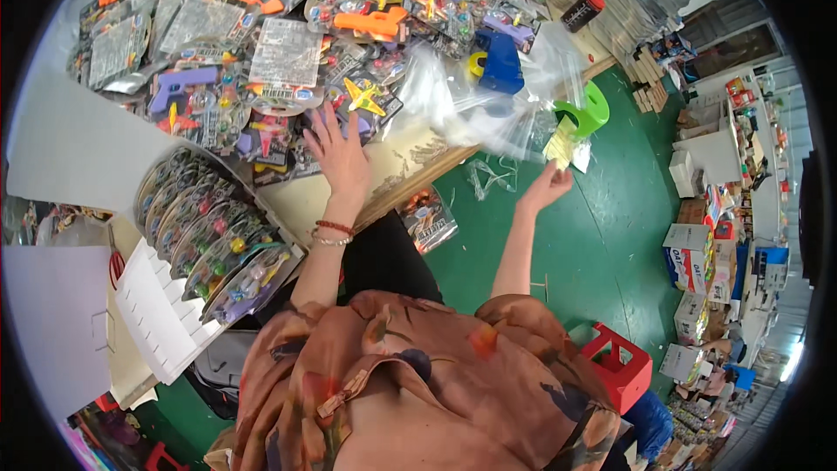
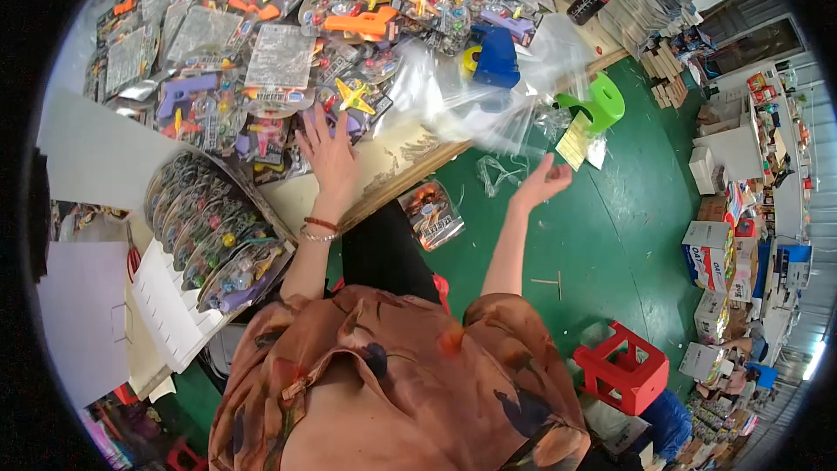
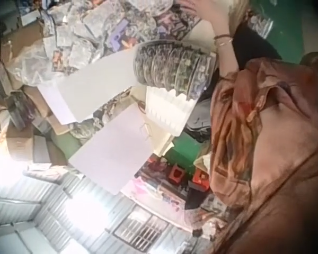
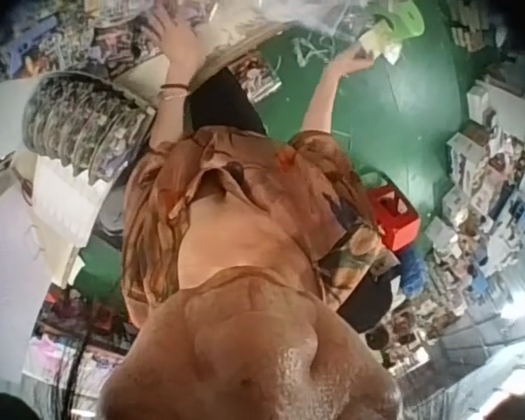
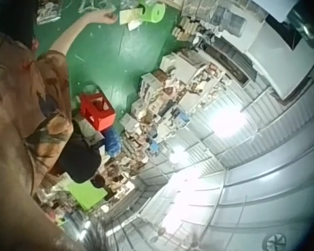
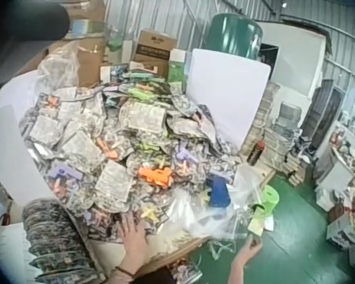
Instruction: The recorder is organizing and packing various small toy products into retail packaging and white boxes.
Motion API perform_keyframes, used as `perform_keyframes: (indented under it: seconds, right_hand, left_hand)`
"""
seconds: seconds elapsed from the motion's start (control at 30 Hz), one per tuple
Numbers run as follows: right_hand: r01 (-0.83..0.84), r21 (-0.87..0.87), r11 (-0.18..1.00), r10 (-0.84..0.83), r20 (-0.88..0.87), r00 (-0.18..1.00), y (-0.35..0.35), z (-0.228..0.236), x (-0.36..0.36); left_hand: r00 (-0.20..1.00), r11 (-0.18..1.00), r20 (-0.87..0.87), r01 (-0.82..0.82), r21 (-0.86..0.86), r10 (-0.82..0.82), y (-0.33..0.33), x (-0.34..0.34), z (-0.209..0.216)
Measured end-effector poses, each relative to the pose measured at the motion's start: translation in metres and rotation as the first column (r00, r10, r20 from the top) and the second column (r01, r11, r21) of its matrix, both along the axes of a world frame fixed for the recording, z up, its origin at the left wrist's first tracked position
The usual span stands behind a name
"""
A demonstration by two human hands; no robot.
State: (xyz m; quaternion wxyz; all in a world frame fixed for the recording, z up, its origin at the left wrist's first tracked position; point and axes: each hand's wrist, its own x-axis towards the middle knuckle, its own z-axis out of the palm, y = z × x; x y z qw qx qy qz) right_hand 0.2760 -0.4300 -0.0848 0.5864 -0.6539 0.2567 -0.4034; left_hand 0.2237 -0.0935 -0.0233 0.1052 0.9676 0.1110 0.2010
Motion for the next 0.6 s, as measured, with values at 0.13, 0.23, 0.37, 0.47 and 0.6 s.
perform_keyframes:
  seconds: [0.13,0.23,0.37,0.47,0.6]
  right_hand:
    - [-0.248,-0.270,0.930,0.210,-0.162,0.964,-0.024,0.070,0.028]
    - [-0.376,-0.619,0.690,0.246,-0.287,0.926,0.047,0.096,0.090]
    - [-0.600,-0.513,0.614,0.117,-0.693,0.712,0.091,0.087,0.134]
    - [-0.584,-0.538,0.607,0.019,-0.725,0.688,0.089,0.075,0.142]
    - [-0.688,-0.573,0.446,0.145,-0.712,0.687,0.040,0.077,0.168]
  left_hand:
    - [0.828,0.727,0.321,0.558,-0.400,-0.459,-0.081,0.013,0.008]
    - [0.812,0.689,0.363,0.581,-0.433,-0.457,-0.100,0.052,0.006]
    - [0.998,0.900,0.009,0.057,-0.432,-0.059,-0.107,0.093,-0.010]
    - [0.996,0.946,0.009,0.084,-0.315,-0.085,-0.108,0.094,-0.009]
    - [0.978,0.962,-0.098,0.157,-0.221,-0.183,-0.101,0.101,-0.004]
